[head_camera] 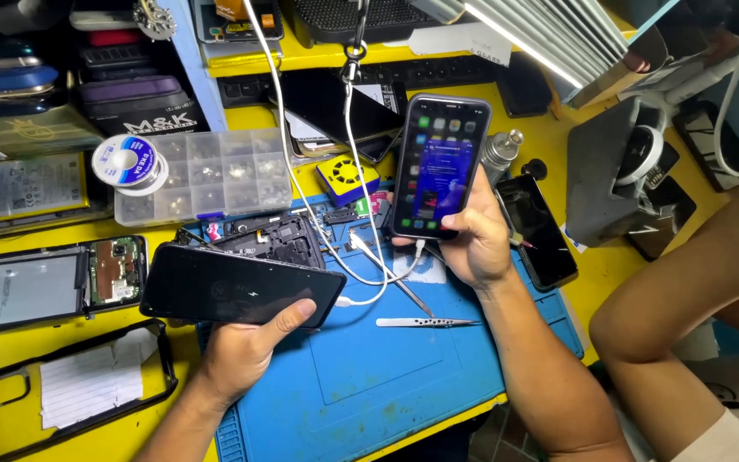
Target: Assembling internal components of a mobile phone and testing its functionality by booting it up and using the touchscreen.
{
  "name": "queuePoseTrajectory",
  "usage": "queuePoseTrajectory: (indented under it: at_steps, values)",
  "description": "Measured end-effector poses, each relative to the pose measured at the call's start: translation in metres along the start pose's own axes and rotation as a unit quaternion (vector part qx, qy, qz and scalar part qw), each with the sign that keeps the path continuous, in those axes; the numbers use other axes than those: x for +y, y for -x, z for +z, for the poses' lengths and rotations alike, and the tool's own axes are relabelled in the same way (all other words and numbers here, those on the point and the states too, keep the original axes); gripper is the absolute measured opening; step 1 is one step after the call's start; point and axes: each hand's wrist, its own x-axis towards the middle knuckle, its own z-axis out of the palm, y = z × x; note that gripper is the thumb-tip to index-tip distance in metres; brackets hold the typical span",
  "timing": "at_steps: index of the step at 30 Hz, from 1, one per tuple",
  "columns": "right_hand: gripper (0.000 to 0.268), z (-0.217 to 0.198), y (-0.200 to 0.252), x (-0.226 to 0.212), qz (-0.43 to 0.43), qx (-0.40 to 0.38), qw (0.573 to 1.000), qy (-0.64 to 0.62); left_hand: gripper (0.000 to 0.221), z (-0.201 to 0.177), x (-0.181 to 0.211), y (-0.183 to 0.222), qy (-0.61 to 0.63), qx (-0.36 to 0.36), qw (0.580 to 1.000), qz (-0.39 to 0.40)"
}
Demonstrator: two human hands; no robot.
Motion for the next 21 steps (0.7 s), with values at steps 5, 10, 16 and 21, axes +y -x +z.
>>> queuePoseTrajectory:
  at_steps: [5,10,16,21]
  values:
    - [0.086,0.007,0.0008,-0.0022,-0.003,0.0,1.0,0.009,0.028,0.0005,0.0009,-0.0006,0.008,-0.004,1.0,-0.016]
    - [0.09,0.0062,0.0017,-0.0024,-0.005,0.004,1.0,0.013,0.024,0.0011,0.0044,0.0007,0.006,0.003,0.999,-0.047]
    - [0.088,0.006,0.002,-0.0031,-0.002,0.004,1.0,0.008,0.027,0.0013,0.0018,0.0005,0.01,0.005,0.999,-0.051]
    - [0.088,0.006,0.0008,-0.0039,-0.005,-0.002,1.0,0.005,0.025,0.0008,0.0002,-0.0001,-0.004,0.001,1.0,-0.017]
